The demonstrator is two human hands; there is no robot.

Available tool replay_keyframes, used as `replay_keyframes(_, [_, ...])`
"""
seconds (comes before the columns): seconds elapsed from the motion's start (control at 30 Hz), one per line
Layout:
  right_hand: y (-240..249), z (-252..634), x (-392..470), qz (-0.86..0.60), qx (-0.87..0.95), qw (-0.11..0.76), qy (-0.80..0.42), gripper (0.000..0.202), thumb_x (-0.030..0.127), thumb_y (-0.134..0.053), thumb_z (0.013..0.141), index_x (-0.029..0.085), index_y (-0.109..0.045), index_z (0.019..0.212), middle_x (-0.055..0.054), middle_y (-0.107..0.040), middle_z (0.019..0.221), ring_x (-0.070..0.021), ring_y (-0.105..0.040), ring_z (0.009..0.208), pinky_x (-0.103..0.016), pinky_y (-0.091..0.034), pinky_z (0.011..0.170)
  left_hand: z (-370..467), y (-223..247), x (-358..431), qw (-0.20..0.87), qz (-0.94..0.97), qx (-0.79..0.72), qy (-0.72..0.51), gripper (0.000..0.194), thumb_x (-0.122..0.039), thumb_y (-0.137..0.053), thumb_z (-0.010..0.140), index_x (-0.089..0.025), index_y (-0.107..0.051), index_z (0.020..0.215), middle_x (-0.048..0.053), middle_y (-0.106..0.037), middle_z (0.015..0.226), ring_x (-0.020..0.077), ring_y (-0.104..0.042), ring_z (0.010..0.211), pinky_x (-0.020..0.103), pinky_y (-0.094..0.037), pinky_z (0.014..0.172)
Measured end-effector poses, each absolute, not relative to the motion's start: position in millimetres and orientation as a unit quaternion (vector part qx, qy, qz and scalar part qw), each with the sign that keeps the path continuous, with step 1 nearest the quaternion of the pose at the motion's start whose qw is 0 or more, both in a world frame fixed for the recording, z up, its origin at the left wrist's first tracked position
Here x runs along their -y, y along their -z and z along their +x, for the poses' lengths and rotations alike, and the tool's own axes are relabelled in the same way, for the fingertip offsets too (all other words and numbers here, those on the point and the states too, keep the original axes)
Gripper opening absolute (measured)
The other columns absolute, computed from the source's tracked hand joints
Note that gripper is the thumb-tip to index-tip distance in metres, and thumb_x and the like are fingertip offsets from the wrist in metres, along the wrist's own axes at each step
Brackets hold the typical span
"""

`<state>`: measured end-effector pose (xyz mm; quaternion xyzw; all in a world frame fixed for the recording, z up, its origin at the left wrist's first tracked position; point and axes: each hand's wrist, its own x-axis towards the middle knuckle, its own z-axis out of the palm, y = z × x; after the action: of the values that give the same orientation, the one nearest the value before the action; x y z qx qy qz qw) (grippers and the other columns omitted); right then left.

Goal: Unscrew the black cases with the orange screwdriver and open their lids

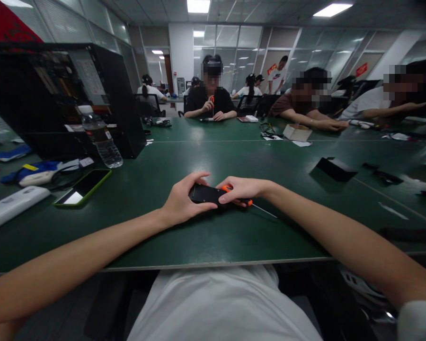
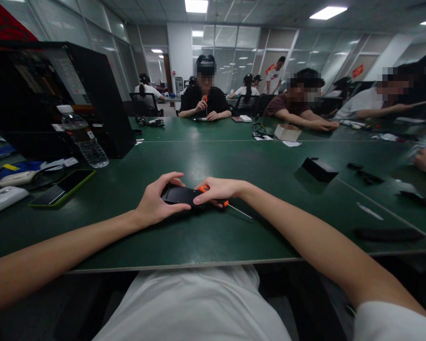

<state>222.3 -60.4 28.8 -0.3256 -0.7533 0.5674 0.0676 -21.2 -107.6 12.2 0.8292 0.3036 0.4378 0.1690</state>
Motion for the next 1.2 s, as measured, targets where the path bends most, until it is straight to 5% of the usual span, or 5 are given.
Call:
replay_keyframes(0.17, [-16.7, 212.6, 55.2, -0.34, 0.713, 0.221, -0.572, 0.047, 0.059, -0.072, 0.078, 0.017, -0.058, 0.09, 0.01, -0.045, 0.042, -0.0067, -0.037, 0.031, -0.018, -0.027, 0.031, -19.8, -7.4, 84.5, 0.329, 0.668, -0.327, -0.582, 0.094, -0.036, -0.091, 0.067, -0.024, -0.04, 0.145, 0.013, -0.055, 0.139, 0.0276, -0.058, 0.127, 0.042, -0.048, 0.108])
replay_keyframes(0.33, [-13.9, 190.7, 69.4, -0.341, 0.678, 0.319, -0.567, 0.047, 0.063, -0.069, 0.079, 0.02, -0.05, 0.081, 0.01, -0.043, 0.041, -0.007, -0.038, 0.03, -0.018, -0.028, 0.031, -5.3, -5.6, 87.9, 0.562, 0.593, -0.33, -0.473, 0.059, -0.044, -0.084, 0.077, -0.016, -0.06, 0.122, 0.016, -0.064, 0.131, 0.0323, -0.062, 0.123, 0.048, -0.053, 0.103])
replay_keyframes(0.47, [-16.6, 181.9, 83.5, -0.334, 0.669, 0.35, -0.564, 0.046, 0.063, -0.067, 0.08, 0.021, -0.05, 0.082, 0.01, -0.045, 0.043, -0.0074, -0.039, 0.031, -0.019, -0.033, 0.03, 14.5, -5.7, 104.8, 0.674, 0.492, -0.276, -0.477, 0.058, -0.048, -0.083, 0.078, -0.017, -0.061, 0.122, 0.014, -0.069, 0.124, 0.0294, -0.069, 0.111, 0.048, -0.055, 0.1])
replay_keyframes(0.97, [-33.7, 197.0, 79.7, -0.298, 0.734, 0.255, -0.554, 0.036, 0.041, -0.06, 0.092, 0.011, -0.059, 0.111, 0.009, -0.052, 0.05, -0.006, -0.04, 0.033, -0.019, -0.03, 0.033, 3.3, -9.2, 99.7, 0.696, 0.485, -0.283, -0.447, 0.052, -0.034, -0.088, 0.073, -0.016, -0.066, 0.116, 0.009, -0.075, 0.107, 0.0185, -0.074, 0.085, 0.032, -0.059, 0.082])
replay_keyframes(1.2, [-33.7, 192.9, 82.8, -0.319, 0.744, 0.261, -0.525, 0.042, 0.048, -0.06, 0.091, 0.01, -0.062, 0.109, 0.005, -0.056, 0.058, -0.0055, -0.042, 0.036, -0.019, -0.026, 0.034, -1.3, -6.7, 93.2, 0.717, 0.47, -0.271, -0.439, 0.043, -0.031, -0.082, 0.079, -0.016, -0.068, 0.117, 0.009, -0.077, 0.101, 0.0193, -0.076, 0.081, 0.031, -0.06, 0.078])
